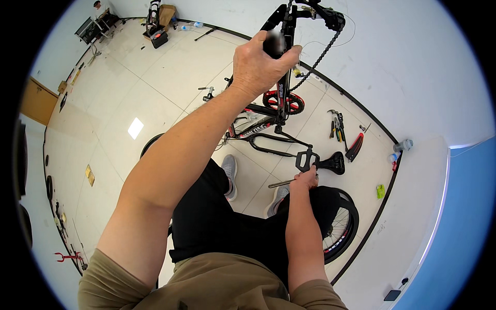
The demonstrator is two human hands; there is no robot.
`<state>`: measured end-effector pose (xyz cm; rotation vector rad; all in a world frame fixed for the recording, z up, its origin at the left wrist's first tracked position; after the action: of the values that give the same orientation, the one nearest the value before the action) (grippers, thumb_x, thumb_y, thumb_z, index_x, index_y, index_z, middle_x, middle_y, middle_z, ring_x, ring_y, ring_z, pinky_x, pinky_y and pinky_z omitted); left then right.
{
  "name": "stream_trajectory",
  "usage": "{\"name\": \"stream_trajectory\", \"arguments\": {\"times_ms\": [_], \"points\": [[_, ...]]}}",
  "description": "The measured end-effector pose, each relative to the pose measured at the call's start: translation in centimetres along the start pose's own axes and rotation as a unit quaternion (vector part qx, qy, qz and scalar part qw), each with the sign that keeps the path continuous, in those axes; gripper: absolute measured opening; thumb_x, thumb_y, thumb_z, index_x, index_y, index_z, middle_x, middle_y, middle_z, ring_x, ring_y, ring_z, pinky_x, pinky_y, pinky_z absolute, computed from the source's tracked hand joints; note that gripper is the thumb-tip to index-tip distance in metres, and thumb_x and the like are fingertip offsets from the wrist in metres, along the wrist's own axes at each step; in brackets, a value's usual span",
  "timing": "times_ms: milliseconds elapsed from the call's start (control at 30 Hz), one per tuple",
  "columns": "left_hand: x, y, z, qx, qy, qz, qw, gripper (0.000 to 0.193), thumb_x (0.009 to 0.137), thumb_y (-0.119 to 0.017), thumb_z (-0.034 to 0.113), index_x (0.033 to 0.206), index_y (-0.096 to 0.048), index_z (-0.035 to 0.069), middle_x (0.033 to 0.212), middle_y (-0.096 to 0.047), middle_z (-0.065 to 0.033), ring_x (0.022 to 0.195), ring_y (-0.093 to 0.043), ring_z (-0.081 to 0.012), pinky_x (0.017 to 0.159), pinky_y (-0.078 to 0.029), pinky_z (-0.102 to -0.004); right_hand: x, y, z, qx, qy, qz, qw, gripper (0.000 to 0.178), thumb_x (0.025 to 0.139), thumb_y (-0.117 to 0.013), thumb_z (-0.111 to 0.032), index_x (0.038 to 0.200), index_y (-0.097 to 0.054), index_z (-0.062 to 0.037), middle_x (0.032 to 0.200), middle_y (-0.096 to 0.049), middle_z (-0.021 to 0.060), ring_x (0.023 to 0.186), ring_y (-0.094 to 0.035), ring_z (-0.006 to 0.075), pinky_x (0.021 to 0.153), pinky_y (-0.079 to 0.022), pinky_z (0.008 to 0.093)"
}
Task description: The person is assembling a bicycle by attaching a pedal to the crank arm. They use a wrench to tighten the pedal onto the crank arm, repeatedly checking the fit and making adjustments.
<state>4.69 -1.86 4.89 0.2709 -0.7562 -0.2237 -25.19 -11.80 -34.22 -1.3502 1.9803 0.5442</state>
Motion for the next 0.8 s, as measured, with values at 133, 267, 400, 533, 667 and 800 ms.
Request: {"name": "stream_trajectory", "arguments": {"times_ms": [133, 267, 400, 533, 667, 800], "points": [[0.1, 0.0, 0.1, 0.002, -0.006, -0.001, 1.0, 0.041, 0.072, -0.08, 0.04, 0.079, -0.065, 0.002, 0.066, -0.068, -0.0051, 0.056, -0.065, -0.0216, 0.061, -0.056, -0.0338, 0.5, -0.1, -0.4, 0.01, -0.003, -0.037, 0.999, 0.026, 0.092, -0.067, -0.029, 0.083, -0.051, -0.0103, 0.061, -0.042, 0.0009, 0.047, -0.035, 0.0121, 0.039, -0.024, 0.0281], [0.0, 0.1, 0.2, 0.009, -0.018, 0.008, 1.0, 0.042, 0.072, -0.079, 0.041, 0.08, -0.065, 0.001, 0.066, -0.068, -0.0055, 0.056, -0.065, -0.0226, 0.061, -0.056, -0.0341, 0.4, 0.0, -0.6, 0.035, -0.001, -0.043, 0.998, 0.033, 0.091, -0.068, -0.032, 0.08, -0.047, -0.009, 0.059, -0.039, -0.0004, 0.045, -0.031, 0.0115, 0.04, -0.022, 0.0287], [0.0, 0.1, 0.2, 0.015, -0.023, 0.01, 1.0, 0.043, 0.072, -0.079, 0.041, 0.079, -0.065, 0.001, 0.065, -0.067, -0.0051, 0.056, -0.065, -0.0227, 0.061, -0.056, -0.0341, -0.5, 0.0, -1.1, 0.049, -0.002, -0.05, 0.998, 0.033, 0.094, -0.066, -0.033, 0.084, -0.047, -0.008, 0.062, -0.039, -0.0001, 0.048, -0.034, 0.0112, 0.041, -0.023, 0.0282], [0.0, 0.2, 0.2, 0.02, -0.024, 0.016, 0.999, 0.043, 0.072, -0.079, 0.042, 0.078, -0.064, 0.002, 0.064, -0.066, -0.0047, 0.055, -0.064, -0.022, 0.061, -0.055, -0.0338, -0.6, -0.4, -1.1, 0.068, -0.027, -0.075, 0.995, 0.03, 0.097, -0.062, -0.037, 0.087, -0.05, -0.0109, 0.063, -0.038, 0.0, 0.048, -0.035, 0.0119, 0.042, -0.026, 0.0272], [0.0, 0.0, -0.1, 0.01, 0.009, -0.007, 1.0, 0.044, 0.072, -0.08, 0.042, 0.076, -0.064, 0.002, 0.063, -0.066, -0.0047, 0.054, -0.064, -0.0208, 0.06, -0.055, -0.033, -0.4, -0.8, -1.1, 0.101, -0.048, -0.119, 0.987, 0.029, 0.099, -0.06, -0.036, 0.09, -0.051, -0.0104, 0.063, -0.036, 0.0, 0.05, -0.036, 0.0118, 0.044, -0.027, 0.0271], [0.0, -0.2, -0.3, 0.004, 0.02, -0.022, 1.0, 0.046, 0.071, -0.077, 0.046, 0.081, -0.064, 0.002, 0.063, -0.067, -0.0068, 0.056, -0.066, -0.0244, 0.061, -0.056, -0.0361, 0.0, -1.0, -1.0, 0.134, -0.053, -0.163, 0.976, 0.026, 0.101, -0.058, -0.033, 0.107, -0.055, -0.0087, 0.073, -0.044, 0.0, 0.053, -0.038, 0.0116, 0.046, -0.03, 0.028]]}}
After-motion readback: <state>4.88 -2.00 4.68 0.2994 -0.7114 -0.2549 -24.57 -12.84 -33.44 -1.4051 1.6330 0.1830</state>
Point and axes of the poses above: each hand's wrist, its own x-axis towards the middle knuckle, its own y-axis out of the back of the hand, z = x × y, the point moved 8 cm from there along x, towards the middle knuckle
